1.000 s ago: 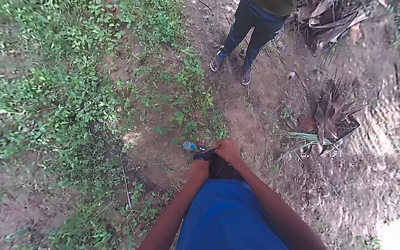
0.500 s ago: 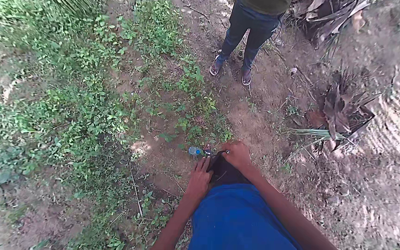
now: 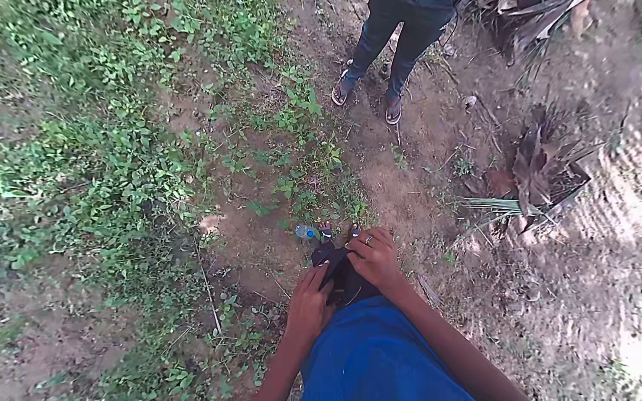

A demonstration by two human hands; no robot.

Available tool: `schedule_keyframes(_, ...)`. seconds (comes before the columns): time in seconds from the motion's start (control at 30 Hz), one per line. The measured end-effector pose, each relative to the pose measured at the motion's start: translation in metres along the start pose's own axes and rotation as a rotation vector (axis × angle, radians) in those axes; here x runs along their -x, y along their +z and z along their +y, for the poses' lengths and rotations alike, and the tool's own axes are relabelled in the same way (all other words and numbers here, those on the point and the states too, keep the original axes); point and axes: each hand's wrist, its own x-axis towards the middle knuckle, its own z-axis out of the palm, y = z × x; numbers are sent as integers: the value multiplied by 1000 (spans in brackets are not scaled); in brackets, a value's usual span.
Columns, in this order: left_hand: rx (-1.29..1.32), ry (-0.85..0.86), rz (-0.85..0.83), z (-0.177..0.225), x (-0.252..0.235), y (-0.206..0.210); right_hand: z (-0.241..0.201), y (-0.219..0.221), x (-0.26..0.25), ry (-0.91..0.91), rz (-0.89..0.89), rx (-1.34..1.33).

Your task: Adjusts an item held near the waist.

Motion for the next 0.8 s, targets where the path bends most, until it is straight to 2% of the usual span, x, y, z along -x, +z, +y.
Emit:
schedule_keyframes(0.1, 72, -8, 25, 4, 3, -8, 5, -1, 1, -71, -21, 23)
schedule_keyframes(0.2, 167, -48, -53, 11, 2, -32, 14, 1, 0, -144, -27, 70)
schedule_keyframes(0.27, 161, -36, -133, 17, -1, -43, 16, -2, 0, -157, -20, 73)
schedule_keyframes(0.37, 109, 21, -161, 15, -7, -39, 16, -5, -4, -186, -9, 69)
schedule_keyframes(0.5, 60, 26, -102, 14, -3, -36, 19, -4, -4, -173, -4, 66)
schedule_keyframes(0.63, 25, 0, 4, 24, 6, -51, 12, 2, -5, -121, -7, 61)
schedule_keyframes(0.8, 3, -34, -84, 30, 6, -61, 7, 10, -8, -164, -46, 47)
